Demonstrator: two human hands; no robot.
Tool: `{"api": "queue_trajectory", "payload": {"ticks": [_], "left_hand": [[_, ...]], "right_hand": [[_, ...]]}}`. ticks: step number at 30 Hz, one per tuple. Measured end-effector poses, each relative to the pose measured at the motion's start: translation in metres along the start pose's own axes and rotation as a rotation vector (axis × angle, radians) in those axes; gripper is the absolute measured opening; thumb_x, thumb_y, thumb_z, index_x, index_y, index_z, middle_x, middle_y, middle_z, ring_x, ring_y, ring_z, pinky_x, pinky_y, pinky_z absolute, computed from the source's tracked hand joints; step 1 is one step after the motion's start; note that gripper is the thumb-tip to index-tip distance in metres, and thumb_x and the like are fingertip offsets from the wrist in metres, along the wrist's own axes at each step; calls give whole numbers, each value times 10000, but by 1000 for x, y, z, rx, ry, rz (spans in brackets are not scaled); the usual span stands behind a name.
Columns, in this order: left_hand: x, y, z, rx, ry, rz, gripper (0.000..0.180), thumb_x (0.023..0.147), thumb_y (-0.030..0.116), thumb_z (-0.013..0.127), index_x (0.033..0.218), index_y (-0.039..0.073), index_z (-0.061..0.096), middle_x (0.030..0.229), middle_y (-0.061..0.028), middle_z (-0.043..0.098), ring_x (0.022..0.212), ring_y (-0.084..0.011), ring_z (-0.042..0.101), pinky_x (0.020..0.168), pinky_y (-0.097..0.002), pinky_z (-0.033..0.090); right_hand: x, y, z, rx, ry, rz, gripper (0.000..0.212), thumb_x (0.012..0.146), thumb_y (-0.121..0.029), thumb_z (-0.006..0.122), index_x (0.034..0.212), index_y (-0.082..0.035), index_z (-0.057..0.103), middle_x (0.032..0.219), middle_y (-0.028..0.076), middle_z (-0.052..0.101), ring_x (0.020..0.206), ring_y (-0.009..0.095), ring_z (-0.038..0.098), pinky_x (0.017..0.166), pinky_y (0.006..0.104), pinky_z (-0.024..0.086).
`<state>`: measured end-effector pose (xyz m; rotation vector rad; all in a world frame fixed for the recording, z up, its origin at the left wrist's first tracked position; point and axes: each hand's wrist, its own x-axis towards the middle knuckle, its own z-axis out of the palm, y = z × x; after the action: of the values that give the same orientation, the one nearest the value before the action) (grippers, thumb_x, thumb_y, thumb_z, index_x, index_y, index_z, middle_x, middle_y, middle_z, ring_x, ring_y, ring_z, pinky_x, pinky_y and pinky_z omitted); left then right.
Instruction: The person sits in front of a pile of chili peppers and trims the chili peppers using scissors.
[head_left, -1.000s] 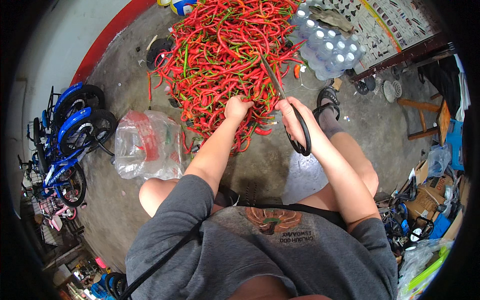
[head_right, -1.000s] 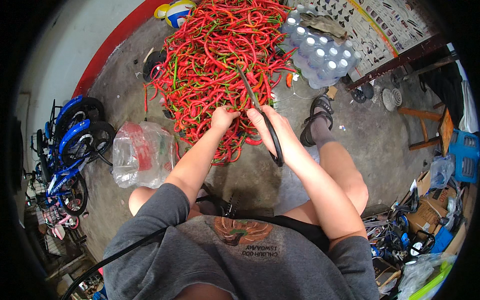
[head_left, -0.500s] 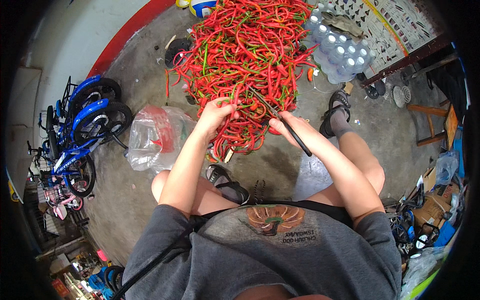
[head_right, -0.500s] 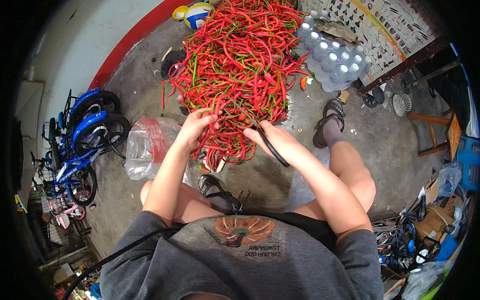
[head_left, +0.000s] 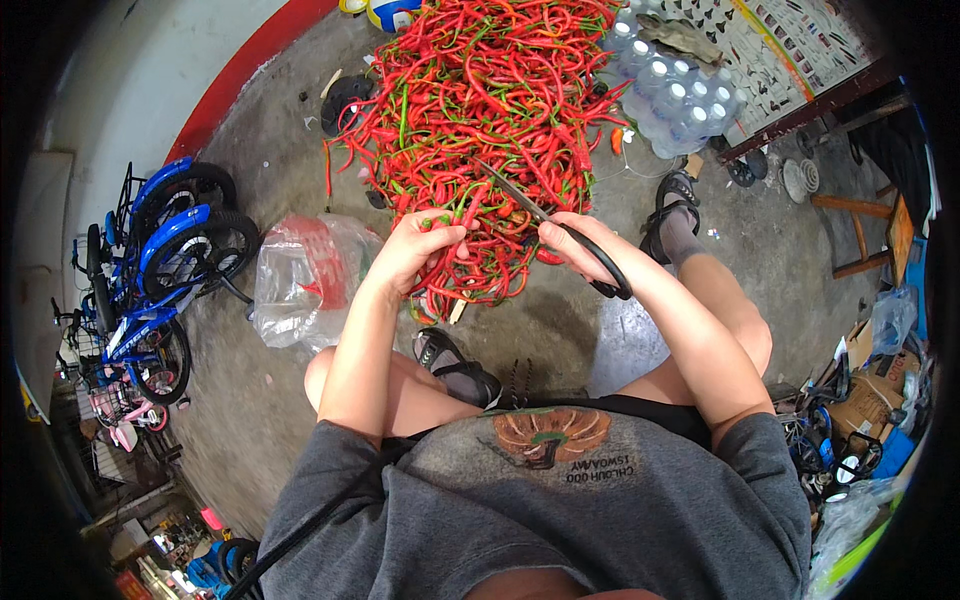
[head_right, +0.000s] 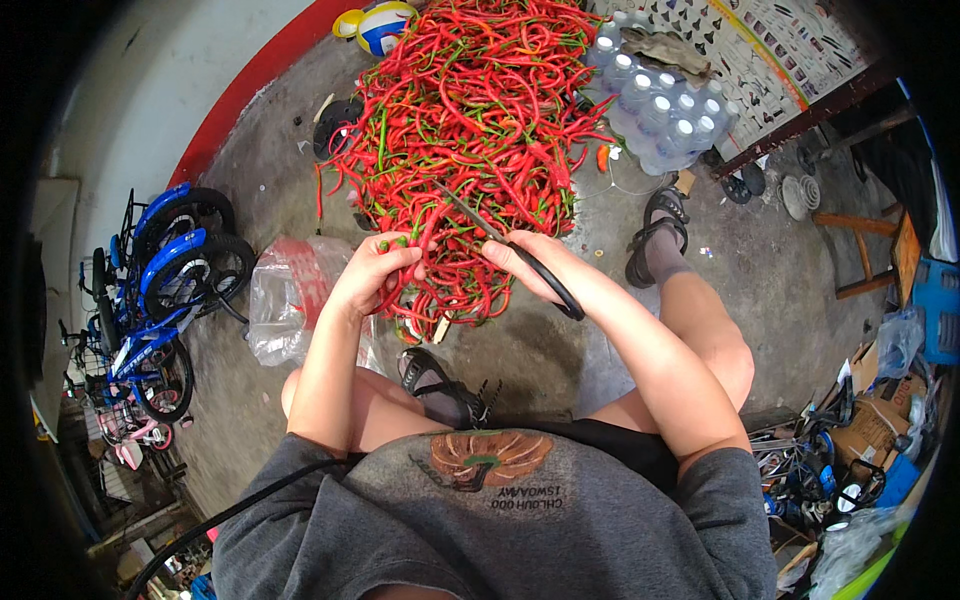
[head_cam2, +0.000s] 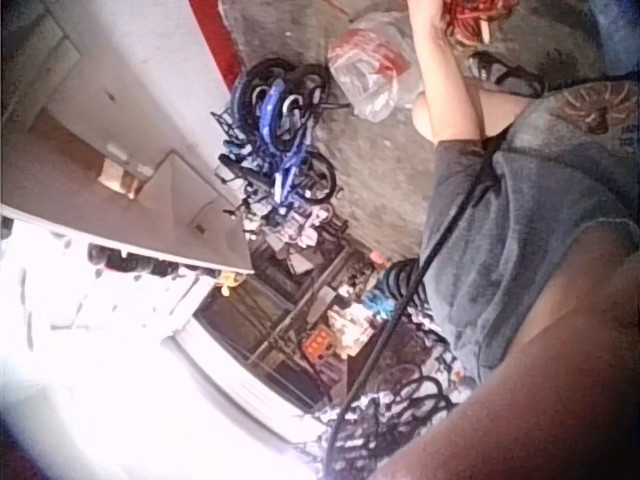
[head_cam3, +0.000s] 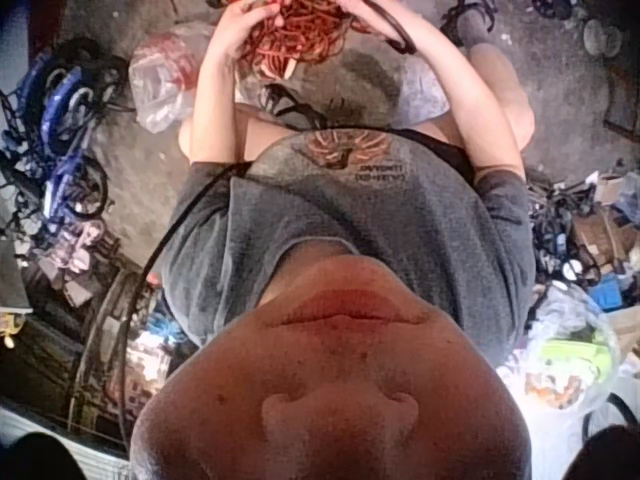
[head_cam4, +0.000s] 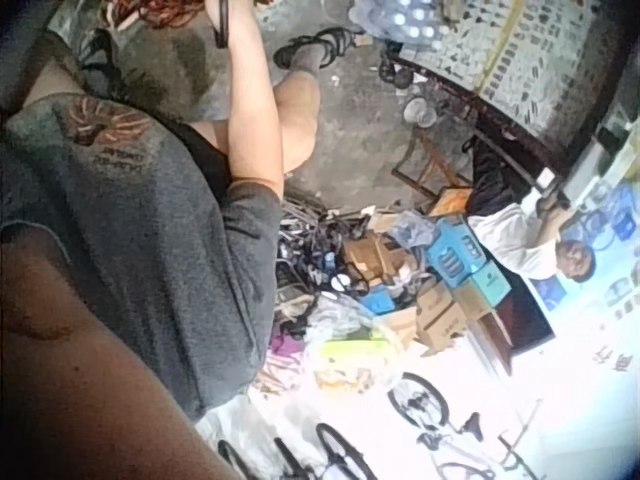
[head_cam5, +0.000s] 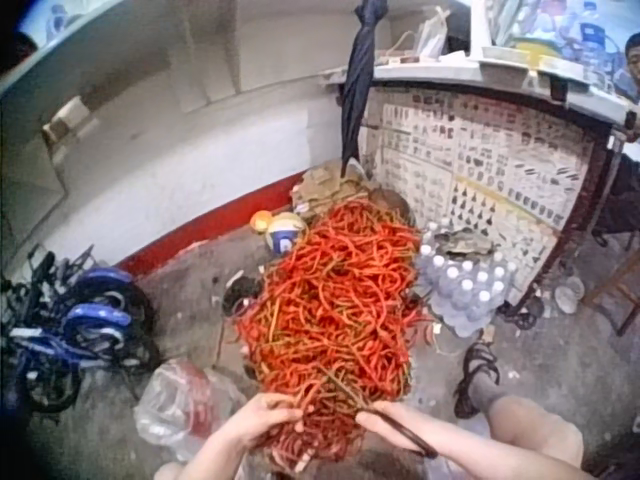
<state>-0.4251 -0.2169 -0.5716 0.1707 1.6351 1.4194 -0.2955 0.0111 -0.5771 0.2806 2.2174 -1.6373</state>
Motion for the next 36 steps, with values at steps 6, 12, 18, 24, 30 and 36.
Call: {"api": "queue_trajectory", "payload": {"ticks": [6,12,18,24,30,36], "left_hand": [[8,0,-4,-211,45,17,258,848,156,580,1009,-44,560,784,-153,660,736,-201,661,704,-290,530],[7,2,13,-375,-91,-97,216,870,175,578,970,-16,570,724,-120,641,628,-190,641,610,-325,547],[11,-2,14,-353,-55,-8,158,878,175,582,934,28,568,618,-20,556,468,-96,499,442,-228,419],[18,-12,15,-23,189,115,133,854,150,612,895,37,555,617,4,548,474,-66,481,443,-210,398],[19,-13,17,68,228,134,144,844,155,619,896,35,559,613,15,543,478,-57,482,437,-206,385],[26,-20,20,52,292,106,167,837,162,619,911,19,574,605,5,550,479,-58,477,447,-214,387]], "right_hand": [[-2,-2,5,-148,85,-131,551,845,-551,516,900,-10,609,712,160,595,690,269,595,648,376,457],[-11,-15,10,-284,61,-90,510,834,-525,544,979,-40,611,749,213,614,773,382,618,680,431,468],[-11,-11,10,-296,129,-55,443,872,-442,535,861,-2,583,684,197,588,682,364,606,610,407,450],[-15,-14,10,-431,158,-42,608,808,-584,521,1033,-19,543,856,230,627,874,399,601,754,459,467],[-18,-17,10,-425,119,-16,608,812,-590,509,1012,-17,549,859,227,626,881,396,598,753,454,465],[-17,-14,12,-404,101,-32,603,813,-595,505,966,-14,558,812,225,621,860,407,597,744,466,460]]}}
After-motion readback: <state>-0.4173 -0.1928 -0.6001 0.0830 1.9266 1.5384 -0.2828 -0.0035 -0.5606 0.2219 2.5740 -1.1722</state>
